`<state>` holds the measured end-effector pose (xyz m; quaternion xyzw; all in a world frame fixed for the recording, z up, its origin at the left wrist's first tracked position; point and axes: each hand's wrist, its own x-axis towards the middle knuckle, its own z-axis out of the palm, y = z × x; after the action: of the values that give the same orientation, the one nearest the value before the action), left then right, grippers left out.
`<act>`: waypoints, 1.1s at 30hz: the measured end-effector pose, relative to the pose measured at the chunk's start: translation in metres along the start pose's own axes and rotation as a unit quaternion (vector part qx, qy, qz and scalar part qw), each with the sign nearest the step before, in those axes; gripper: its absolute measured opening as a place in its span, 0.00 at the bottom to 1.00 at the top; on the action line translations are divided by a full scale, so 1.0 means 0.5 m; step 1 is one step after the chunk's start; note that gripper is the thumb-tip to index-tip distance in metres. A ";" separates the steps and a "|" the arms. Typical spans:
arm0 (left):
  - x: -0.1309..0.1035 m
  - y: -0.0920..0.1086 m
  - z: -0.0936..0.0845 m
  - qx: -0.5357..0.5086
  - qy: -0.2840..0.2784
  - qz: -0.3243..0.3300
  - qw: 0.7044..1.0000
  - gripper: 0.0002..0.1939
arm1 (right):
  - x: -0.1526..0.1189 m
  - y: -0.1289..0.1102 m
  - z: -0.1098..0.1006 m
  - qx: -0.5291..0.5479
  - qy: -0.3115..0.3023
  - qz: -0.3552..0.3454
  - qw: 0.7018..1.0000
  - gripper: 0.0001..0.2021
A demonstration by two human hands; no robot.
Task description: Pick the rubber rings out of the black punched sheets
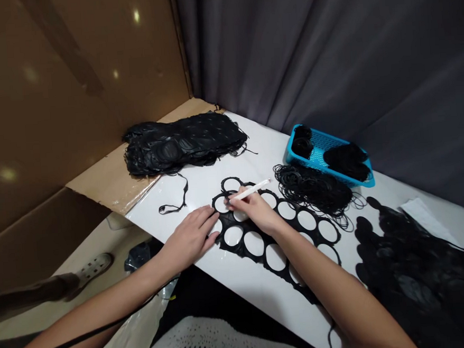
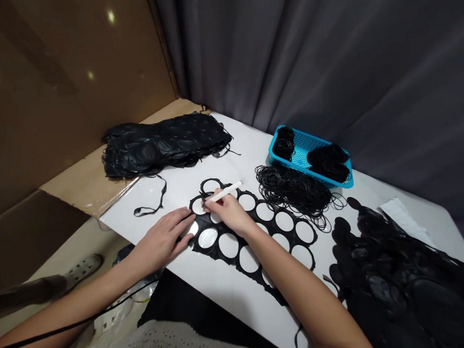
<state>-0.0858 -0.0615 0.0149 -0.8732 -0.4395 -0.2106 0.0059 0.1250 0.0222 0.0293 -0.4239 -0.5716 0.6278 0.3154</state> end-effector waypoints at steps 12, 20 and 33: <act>0.000 -0.001 0.002 0.007 -0.014 0.004 1.000 0.19 | -0.014 0.010 0.021 -0.245 -0.012 -0.110 0.963 0.09; -0.001 -0.003 0.010 0.024 0.014 0.019 0.999 0.17 | -0.021 0.003 0.027 -0.462 -0.003 -0.274 0.844 0.06; -0.035 -0.004 -0.030 -0.004 0.077 0.002 0.997 0.10 | -0.009 -0.033 -0.021 0.126 0.097 0.030 0.987 0.16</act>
<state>-0.1020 -0.0767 0.0214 -0.8553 -0.4349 -0.2791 0.0371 0.1349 0.0256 0.0466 -0.4571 -0.4415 0.6598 0.4010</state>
